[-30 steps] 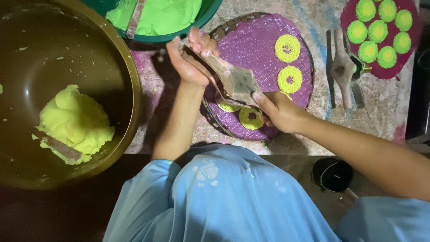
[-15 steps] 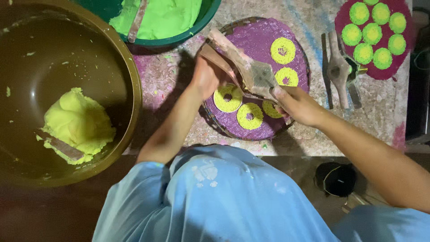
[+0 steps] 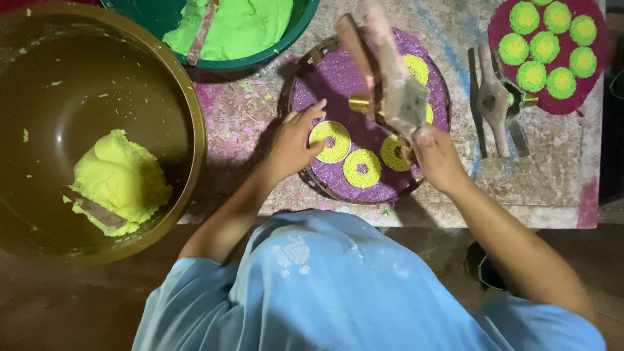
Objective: The person presses yellow dough into a hinged wooden flower mold, squeezes the mold over a large bowl to trim excess, then releases the shaped flower cookie onto a round purple tray, repeating the cycle and occasionally moving finished cookies to other trays.
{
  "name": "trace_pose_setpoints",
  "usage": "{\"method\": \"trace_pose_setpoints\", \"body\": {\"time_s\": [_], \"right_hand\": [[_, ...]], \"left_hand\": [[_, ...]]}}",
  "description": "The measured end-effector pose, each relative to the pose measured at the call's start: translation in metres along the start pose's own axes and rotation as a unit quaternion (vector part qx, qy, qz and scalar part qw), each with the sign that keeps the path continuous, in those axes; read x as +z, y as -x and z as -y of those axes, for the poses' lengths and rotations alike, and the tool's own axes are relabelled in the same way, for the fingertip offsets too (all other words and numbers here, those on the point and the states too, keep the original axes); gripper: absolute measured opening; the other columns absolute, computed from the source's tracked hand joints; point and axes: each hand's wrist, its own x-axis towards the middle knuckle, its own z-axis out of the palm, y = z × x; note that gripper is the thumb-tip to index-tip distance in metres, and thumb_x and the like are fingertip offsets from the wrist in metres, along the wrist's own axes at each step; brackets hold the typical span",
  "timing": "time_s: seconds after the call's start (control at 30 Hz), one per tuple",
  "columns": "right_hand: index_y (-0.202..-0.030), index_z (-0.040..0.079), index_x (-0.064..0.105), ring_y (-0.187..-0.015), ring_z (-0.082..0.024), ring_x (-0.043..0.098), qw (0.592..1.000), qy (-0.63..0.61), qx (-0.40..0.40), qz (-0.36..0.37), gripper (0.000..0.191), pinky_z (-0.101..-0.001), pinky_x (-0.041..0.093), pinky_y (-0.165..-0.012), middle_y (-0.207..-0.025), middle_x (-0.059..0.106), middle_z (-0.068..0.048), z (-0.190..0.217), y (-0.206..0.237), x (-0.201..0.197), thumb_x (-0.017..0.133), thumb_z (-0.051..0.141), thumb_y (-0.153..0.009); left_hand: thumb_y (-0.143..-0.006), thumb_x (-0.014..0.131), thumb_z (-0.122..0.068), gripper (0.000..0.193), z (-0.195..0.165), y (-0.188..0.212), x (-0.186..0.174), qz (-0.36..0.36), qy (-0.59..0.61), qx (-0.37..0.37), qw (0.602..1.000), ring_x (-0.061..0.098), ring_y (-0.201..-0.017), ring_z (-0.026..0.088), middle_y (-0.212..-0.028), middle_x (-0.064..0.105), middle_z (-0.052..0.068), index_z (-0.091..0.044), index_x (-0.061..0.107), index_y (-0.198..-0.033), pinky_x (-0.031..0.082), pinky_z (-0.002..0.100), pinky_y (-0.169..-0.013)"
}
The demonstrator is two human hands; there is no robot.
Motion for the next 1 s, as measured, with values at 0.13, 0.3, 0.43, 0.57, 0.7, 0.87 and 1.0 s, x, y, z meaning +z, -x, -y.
{"method": "trace_pose_setpoints", "body": {"time_s": [0.13,0.3,0.43,0.57,0.7,0.87,1.0], "right_hand": [[-0.103,-0.002,0.061,-0.068,-0.016,0.055,0.995,-0.089,-0.018,-0.029,0.089,-0.0315,0.041,-0.058,-0.079,0.060,-0.005,-0.011,0.017,0.002,0.036,0.083,-0.097],[-0.118,0.002,0.055,-0.073,-0.018,0.056,0.967,-0.238,-0.043,-0.083,0.076,-0.0354,0.044,-0.062,-0.089,0.057,-0.005,-0.022,0.035,0.006,0.043,0.075,-0.101],[-0.130,0.006,0.051,-0.078,-0.020,0.055,0.945,-0.312,-0.062,-0.076,0.072,-0.0367,0.045,-0.073,-0.088,0.057,-0.009,-0.024,0.053,0.001,0.043,0.073,-0.106],[-0.139,0.011,0.047,-0.084,-0.020,0.054,0.931,-0.348,-0.046,-0.103,0.071,-0.0370,0.044,-0.074,-0.095,0.055,-0.007,-0.023,0.071,-0.007,0.044,0.072,-0.102],[-0.136,0.007,0.048,-0.082,-0.020,0.053,0.941,-0.315,-0.043,-0.113,0.075,-0.0352,0.042,-0.073,-0.092,0.055,-0.008,-0.027,0.088,-0.015,0.041,0.074,-0.102],[-0.132,0.003,0.051,-0.083,-0.020,0.053,0.931,-0.345,-0.037,-0.112,0.079,-0.0350,0.042,-0.074,-0.092,0.056,-0.008,-0.039,0.104,-0.021,0.045,0.076,-0.101],[-0.134,0.002,0.052,-0.082,-0.020,0.051,0.931,-0.342,-0.030,-0.122,0.080,-0.0345,0.041,-0.074,-0.091,0.055,-0.008,-0.046,0.111,-0.023,0.044,0.075,-0.101]], "left_hand": [[-0.066,0.094,-0.035,0.122,-0.013,-0.002,-0.001,0.108,-0.028,-0.030,0.993,0.039,-0.138,0.037,-0.152,0.043,0.016,-0.015,0.019,-0.160,0.026,0.053,-0.113],[-0.066,0.095,-0.037,0.125,-0.019,-0.009,-0.005,0.155,-0.049,-0.058,0.985,0.037,-0.136,0.036,-0.150,0.041,0.017,-0.015,0.016,-0.160,0.019,0.056,-0.116],[-0.072,0.093,-0.032,0.117,-0.024,-0.024,-0.011,0.124,0.037,-0.040,0.991,0.039,-0.140,0.034,-0.151,0.051,0.011,-0.019,0.020,-0.162,0.024,0.054,-0.117],[-0.068,0.094,-0.034,0.118,-0.034,-0.064,0.014,0.122,0.018,-0.001,0.992,0.042,-0.136,0.035,-0.149,0.052,0.013,-0.017,0.021,-0.160,0.026,0.055,-0.112],[-0.072,0.093,-0.035,0.114,-0.032,-0.092,0.043,0.169,0.011,0.009,0.986,0.050,-0.128,0.038,-0.138,0.055,0.018,-0.012,0.023,-0.158,0.034,0.053,-0.111],[-0.089,0.072,-0.008,0.041,-0.030,-0.096,0.062,0.027,-0.051,0.030,0.998,0.061,-0.115,0.038,-0.123,0.062,0.017,-0.007,0.062,-0.129,0.050,0.046,-0.099],[-0.089,0.065,-0.001,0.023,-0.032,-0.097,0.067,0.012,-0.048,0.013,0.999,0.063,-0.106,0.037,-0.110,0.062,0.016,-0.005,0.069,-0.111,0.052,0.048,-0.090]]}}
